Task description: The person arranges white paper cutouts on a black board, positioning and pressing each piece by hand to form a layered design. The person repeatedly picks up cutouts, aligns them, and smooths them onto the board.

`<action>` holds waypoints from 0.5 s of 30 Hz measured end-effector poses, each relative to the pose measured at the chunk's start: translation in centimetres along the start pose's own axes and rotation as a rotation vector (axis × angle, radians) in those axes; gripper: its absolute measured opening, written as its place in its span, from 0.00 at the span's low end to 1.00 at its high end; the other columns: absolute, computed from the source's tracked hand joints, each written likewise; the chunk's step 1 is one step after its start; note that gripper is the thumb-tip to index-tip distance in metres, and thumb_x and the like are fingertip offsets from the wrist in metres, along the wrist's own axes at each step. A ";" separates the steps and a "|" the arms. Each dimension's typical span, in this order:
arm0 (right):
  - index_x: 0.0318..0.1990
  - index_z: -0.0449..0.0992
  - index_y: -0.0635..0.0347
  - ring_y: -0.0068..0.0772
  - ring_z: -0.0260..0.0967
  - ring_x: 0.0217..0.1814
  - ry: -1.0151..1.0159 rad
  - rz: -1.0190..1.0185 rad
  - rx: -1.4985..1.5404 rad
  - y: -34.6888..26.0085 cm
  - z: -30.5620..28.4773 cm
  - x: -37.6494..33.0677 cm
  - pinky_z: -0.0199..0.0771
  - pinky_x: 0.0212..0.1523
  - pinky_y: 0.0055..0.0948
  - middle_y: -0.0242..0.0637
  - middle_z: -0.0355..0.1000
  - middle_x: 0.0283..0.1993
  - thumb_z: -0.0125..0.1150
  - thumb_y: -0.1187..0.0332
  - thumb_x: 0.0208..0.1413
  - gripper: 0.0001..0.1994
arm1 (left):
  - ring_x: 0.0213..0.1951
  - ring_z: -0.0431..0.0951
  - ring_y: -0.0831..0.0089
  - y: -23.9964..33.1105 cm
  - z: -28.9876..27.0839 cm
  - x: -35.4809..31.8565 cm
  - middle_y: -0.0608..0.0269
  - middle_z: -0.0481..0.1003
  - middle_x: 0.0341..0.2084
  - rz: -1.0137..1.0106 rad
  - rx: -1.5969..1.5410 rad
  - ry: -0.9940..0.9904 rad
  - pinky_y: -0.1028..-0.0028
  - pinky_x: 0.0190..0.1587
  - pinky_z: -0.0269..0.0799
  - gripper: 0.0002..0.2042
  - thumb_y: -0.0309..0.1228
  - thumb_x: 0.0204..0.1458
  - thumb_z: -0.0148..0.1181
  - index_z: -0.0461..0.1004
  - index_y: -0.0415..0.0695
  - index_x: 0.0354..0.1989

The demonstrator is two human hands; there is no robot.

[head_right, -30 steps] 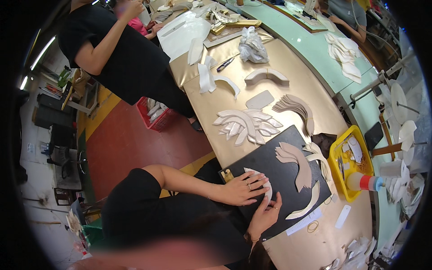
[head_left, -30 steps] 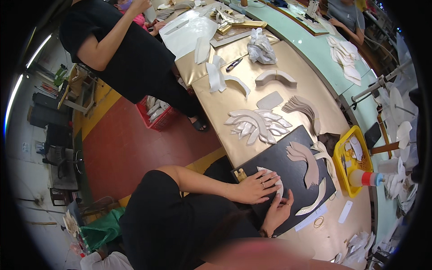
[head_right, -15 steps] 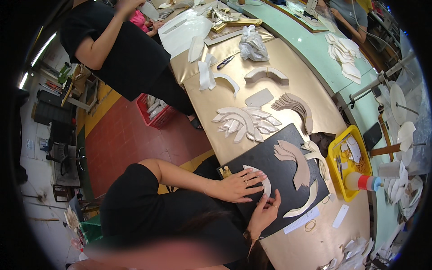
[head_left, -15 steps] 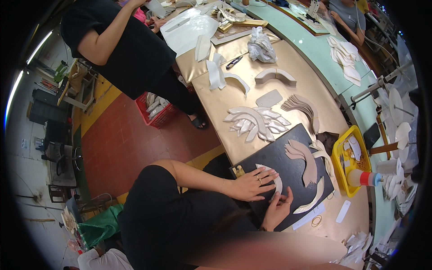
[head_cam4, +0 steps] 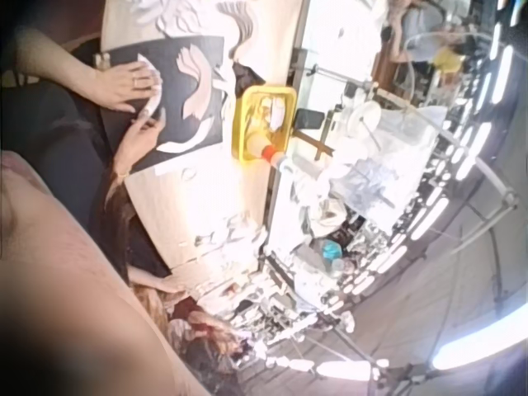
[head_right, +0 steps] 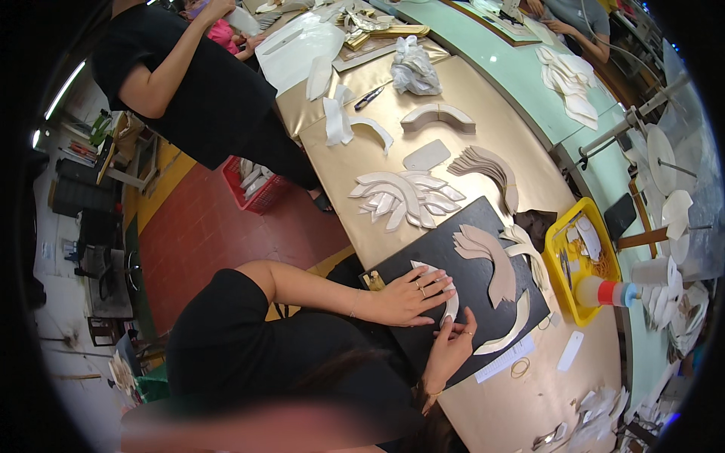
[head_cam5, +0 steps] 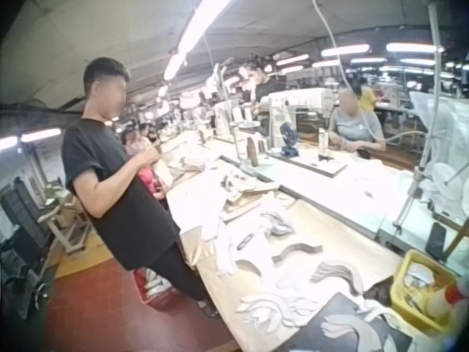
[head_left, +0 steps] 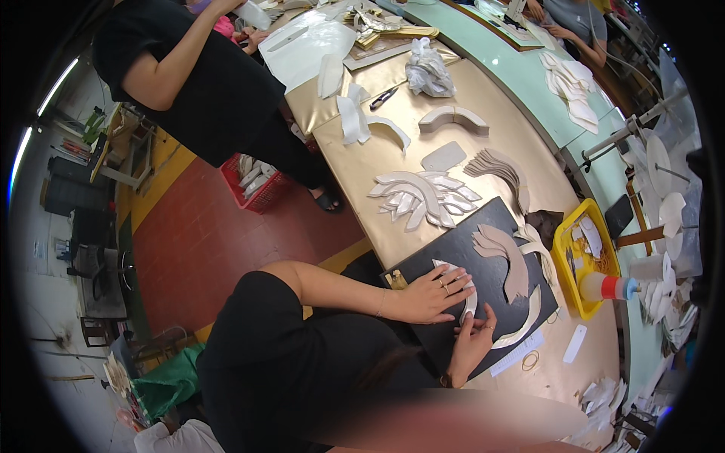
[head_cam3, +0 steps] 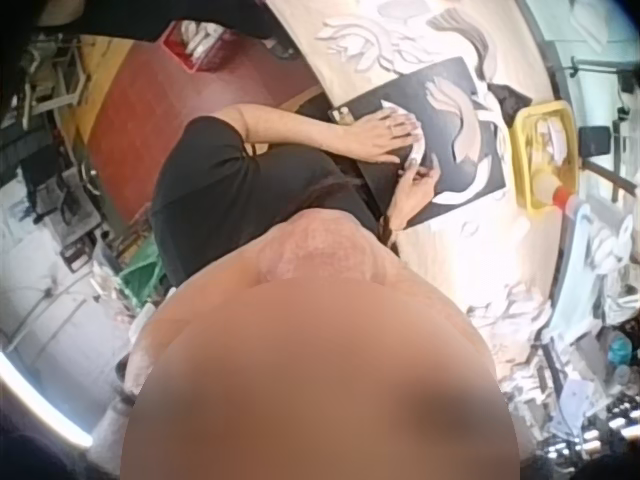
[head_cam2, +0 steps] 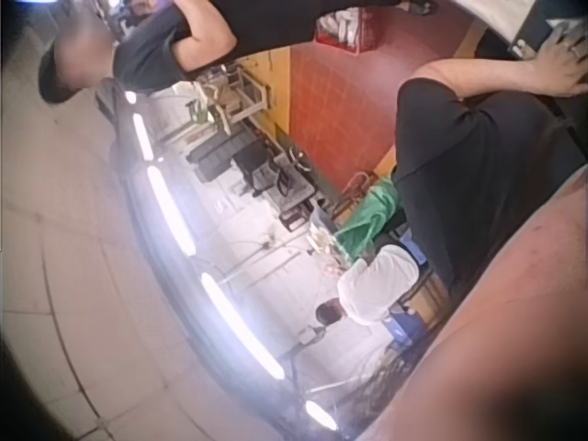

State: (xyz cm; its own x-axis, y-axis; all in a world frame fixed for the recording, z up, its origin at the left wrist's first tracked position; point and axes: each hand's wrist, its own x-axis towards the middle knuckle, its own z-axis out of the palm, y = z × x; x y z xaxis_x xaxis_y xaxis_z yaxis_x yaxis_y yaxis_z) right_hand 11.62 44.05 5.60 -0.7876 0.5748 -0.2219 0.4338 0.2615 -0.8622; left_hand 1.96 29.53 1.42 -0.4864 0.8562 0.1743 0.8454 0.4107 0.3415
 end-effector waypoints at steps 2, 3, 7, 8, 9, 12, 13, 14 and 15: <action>0.60 0.69 0.64 0.23 0.72 0.23 0.006 0.044 0.012 0.1 -0.1 -0.2 0.72 0.26 0.23 0.36 0.72 0.28 0.60 0.72 0.63 0.19 | 0.70 0.56 0.51 0.1 0.1 0.2 0.47 0.59 0.68 -0.008 0.013 0.022 0.50 0.69 0.51 0.39 0.52 0.55 0.59 0.56 0.41 0.70; 0.60 0.70 0.64 0.23 0.73 0.24 0.007 0.055 0.033 0.1 -0.1 -0.2 0.72 0.27 0.23 0.36 0.72 0.28 0.60 0.73 0.62 0.19 | 0.70 0.57 0.51 0.1 0.1 0.2 0.46 0.59 0.67 -0.011 0.014 0.021 0.50 0.69 0.51 0.39 0.52 0.55 0.59 0.57 0.40 0.70; 0.61 0.68 0.64 0.21 0.72 0.23 -0.004 0.053 0.026 0.4 -0.2 -0.4 0.71 0.24 0.21 0.34 0.72 0.28 0.60 0.71 0.64 0.20 | 0.69 0.58 0.50 0.2 0.4 0.5 0.45 0.61 0.66 -0.022 0.021 0.042 0.48 0.68 0.51 0.39 0.53 0.56 0.58 0.57 0.37 0.69; 0.61 0.68 0.64 0.21 0.72 0.23 -0.006 0.064 0.026 0.5 -0.2 -0.4 0.71 0.24 0.21 0.34 0.72 0.28 0.60 0.71 0.64 0.20 | 0.68 0.59 0.51 0.3 0.5 0.5 0.45 0.62 0.65 -0.025 0.023 0.045 0.48 0.68 0.51 0.39 0.53 0.56 0.58 0.58 0.37 0.69; 0.61 0.68 0.64 0.21 0.72 0.23 -0.008 0.075 0.025 0.5 -0.3 -0.5 0.71 0.24 0.21 0.34 0.72 0.28 0.60 0.71 0.64 0.20 | 0.68 0.59 0.51 0.3 0.6 0.6 0.46 0.62 0.65 -0.026 0.026 0.049 0.49 0.68 0.52 0.39 0.53 0.56 0.58 0.58 0.37 0.69; 0.61 0.68 0.64 0.20 0.72 0.24 -0.007 0.077 0.040 0.6 -0.3 -0.5 0.71 0.24 0.21 0.34 0.72 0.28 0.60 0.71 0.64 0.20 | 0.67 0.60 0.51 0.4 0.8 0.6 0.46 0.63 0.64 -0.028 0.034 0.058 0.49 0.67 0.52 0.39 0.53 0.56 0.58 0.59 0.37 0.68; 0.61 0.68 0.64 0.20 0.72 0.24 -0.006 0.080 0.040 0.5 -0.3 -0.5 0.71 0.24 0.21 0.34 0.72 0.28 0.60 0.71 0.64 0.20 | 0.67 0.60 0.51 0.3 0.8 0.7 0.46 0.63 0.64 -0.028 0.036 0.059 0.49 0.67 0.52 0.39 0.53 0.56 0.58 0.59 0.37 0.68; 0.61 0.68 0.64 0.20 0.72 0.24 -0.006 0.083 0.040 0.5 -0.3 -0.5 0.71 0.24 0.20 0.34 0.72 0.28 0.60 0.70 0.64 0.20 | 0.67 0.61 0.51 0.3 0.8 0.7 0.46 0.64 0.64 -0.029 0.038 0.061 0.49 0.67 0.52 0.38 0.53 0.56 0.58 0.59 0.38 0.68; 0.61 0.68 0.64 0.20 0.72 0.24 -0.007 0.085 0.040 0.4 -0.3 -0.5 0.71 0.24 0.20 0.34 0.72 0.28 0.60 0.70 0.64 0.20 | 0.67 0.61 0.51 0.3 0.9 0.7 0.46 0.64 0.64 -0.029 0.041 0.059 0.49 0.67 0.52 0.38 0.53 0.56 0.58 0.59 0.38 0.68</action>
State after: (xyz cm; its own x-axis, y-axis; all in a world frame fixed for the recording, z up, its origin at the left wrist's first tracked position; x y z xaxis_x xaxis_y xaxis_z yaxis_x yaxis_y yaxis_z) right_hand 12.36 44.08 5.45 -0.7517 0.5885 -0.2978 0.4813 0.1807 -0.8577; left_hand 2.08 30.54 0.87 -0.5219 0.8243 0.2194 0.8385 0.4485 0.3096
